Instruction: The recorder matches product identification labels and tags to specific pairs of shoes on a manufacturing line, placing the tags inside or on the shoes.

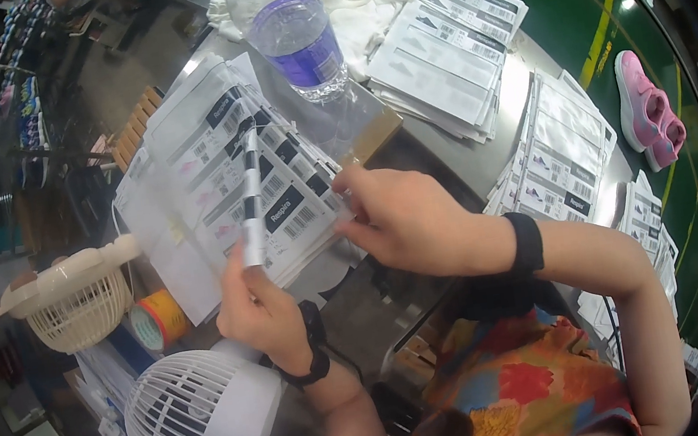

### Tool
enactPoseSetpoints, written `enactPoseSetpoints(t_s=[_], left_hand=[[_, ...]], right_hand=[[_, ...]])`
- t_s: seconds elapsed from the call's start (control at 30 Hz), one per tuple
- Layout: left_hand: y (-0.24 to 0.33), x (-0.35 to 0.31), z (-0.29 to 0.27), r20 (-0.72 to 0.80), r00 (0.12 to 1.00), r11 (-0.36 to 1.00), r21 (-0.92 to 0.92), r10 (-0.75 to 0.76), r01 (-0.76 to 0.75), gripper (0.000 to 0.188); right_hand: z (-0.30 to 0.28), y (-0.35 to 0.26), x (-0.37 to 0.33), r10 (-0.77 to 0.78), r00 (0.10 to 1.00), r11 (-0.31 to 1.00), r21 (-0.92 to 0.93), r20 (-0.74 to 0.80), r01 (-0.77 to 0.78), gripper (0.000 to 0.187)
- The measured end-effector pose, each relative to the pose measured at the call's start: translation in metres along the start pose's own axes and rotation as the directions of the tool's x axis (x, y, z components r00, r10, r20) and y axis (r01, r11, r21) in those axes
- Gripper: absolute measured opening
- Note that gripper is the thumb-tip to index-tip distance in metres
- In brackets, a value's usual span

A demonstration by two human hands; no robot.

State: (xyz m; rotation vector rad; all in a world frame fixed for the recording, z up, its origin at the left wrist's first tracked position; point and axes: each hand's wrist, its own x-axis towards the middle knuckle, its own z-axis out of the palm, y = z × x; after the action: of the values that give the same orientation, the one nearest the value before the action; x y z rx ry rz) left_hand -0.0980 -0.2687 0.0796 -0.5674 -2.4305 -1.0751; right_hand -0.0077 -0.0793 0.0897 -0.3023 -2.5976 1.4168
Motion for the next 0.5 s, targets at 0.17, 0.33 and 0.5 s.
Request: enactPoseSetpoints(t_s=[0.17, 0.33, 0.5], left_hand=[[0.021, -0.001, 0.012, 0.204, 0.876, 0.888, 0.056, 0.438, -0.457, 0.035], [0.006, -0.006, 0.014, -0.062, 0.954, 0.939, 0.208, 0.294, -0.276, 0.023], [0.013, 0.008, 0.012, -0.189, 0.952, 0.950, 0.249, 0.241, -0.191, 0.026]], right_hand=[[-0.001, -0.021, 0.001, 0.090, 0.996, 0.895, 0.439, -0.020, -0.072, 0.030], [0.008, -0.028, -0.016, -0.107, 0.991, 0.808, 0.573, -0.082, 0.134, 0.029], [0.003, -0.007, -0.022, -0.036, 0.998, 0.990, 0.133, -0.051, 0.043, 0.034]])
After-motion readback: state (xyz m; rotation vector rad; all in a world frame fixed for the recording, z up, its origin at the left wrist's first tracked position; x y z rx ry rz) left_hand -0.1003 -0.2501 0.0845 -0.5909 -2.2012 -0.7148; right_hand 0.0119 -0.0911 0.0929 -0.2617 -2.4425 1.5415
